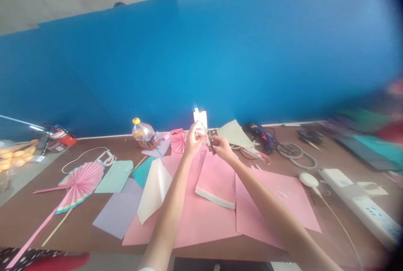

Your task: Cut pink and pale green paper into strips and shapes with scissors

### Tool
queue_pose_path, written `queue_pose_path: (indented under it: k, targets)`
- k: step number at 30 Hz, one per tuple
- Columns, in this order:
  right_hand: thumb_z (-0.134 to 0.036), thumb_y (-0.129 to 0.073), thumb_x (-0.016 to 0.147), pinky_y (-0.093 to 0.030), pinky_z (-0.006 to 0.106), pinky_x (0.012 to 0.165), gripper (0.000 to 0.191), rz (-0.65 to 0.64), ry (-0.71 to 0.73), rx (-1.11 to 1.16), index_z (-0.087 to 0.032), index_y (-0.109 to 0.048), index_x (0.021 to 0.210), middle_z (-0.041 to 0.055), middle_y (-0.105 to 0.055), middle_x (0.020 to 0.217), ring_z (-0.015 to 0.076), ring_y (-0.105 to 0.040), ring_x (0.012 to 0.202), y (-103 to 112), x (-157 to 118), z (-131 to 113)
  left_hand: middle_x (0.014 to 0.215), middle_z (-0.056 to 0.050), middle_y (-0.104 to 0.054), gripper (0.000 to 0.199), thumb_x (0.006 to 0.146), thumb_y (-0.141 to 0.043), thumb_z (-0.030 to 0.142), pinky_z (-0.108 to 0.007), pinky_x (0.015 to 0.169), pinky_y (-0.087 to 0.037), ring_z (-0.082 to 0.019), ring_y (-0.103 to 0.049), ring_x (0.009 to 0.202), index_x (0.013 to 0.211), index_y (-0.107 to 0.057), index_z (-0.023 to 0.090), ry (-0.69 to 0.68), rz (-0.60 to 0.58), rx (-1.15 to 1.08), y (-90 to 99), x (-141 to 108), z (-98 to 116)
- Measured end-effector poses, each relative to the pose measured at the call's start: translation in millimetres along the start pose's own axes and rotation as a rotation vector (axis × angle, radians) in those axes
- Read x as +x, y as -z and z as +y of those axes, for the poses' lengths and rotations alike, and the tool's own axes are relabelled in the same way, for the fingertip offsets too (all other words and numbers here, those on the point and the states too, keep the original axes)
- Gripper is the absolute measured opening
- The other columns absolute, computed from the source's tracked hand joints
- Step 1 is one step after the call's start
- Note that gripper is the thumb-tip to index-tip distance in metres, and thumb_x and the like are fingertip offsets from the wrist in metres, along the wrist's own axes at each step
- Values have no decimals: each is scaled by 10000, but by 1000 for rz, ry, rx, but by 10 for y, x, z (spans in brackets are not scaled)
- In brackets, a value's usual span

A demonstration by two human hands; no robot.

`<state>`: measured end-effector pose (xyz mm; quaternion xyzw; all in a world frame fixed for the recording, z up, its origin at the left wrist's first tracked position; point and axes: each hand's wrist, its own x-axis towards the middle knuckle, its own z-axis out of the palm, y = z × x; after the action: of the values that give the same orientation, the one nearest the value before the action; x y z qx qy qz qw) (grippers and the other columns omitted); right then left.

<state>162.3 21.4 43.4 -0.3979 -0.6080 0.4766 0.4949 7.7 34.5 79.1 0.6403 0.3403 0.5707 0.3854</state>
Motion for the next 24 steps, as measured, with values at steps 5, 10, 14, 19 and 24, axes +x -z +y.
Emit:
queue_pose_path:
  k: [5,10,14,19,24]
  targets:
    - [-210,-602,678,-403,220,420,325,-1,-4,-1,-137,-665,989,-35,-595,536,97,-493,409,-12,-3,6,1472,-135,-393,724,749,-728,415,-240,555,-506,-97,-581,680,1401,-429,319,11,-10,-23,-2,-5,20]
    - [-264,-624,713,-411,225,432,303,17,0,4,-136,-661,984,-35,-574,534,95,-486,416,-33,-18,-6,1419,-139,-461,794,695,-778,403,-240,587,-509,-124,-614,740,1400,-429,294,39,28,-47,-9,-2,13]
    - [-276,-621,721,-407,226,431,279,-7,-9,-3,-135,-650,959,-33,-567,534,92,-477,418,-44,-26,-15,1289,-132,-556,688,765,-705,452,-221,593,-484,-147,-640,808,1372,-444,261,57,115,-106,32,34,-34]
    - [-294,-616,726,-394,224,431,267,-61,-3,-30,-138,-638,941,-28,-569,552,83,-459,413,-76,-50,-9,869,-48,-633,410,834,-602,497,-210,570,-452,-114,-594,670,1106,-596,191,92,213,-90,104,75,-47]
    - [-333,-627,734,-400,231,443,303,-57,7,-64,-141,-639,968,-30,-560,541,86,-461,411,-103,-68,1,733,-2,-577,301,824,-612,479,-209,580,-452,-101,-554,623,866,-577,183,84,272,-93,134,85,-49]
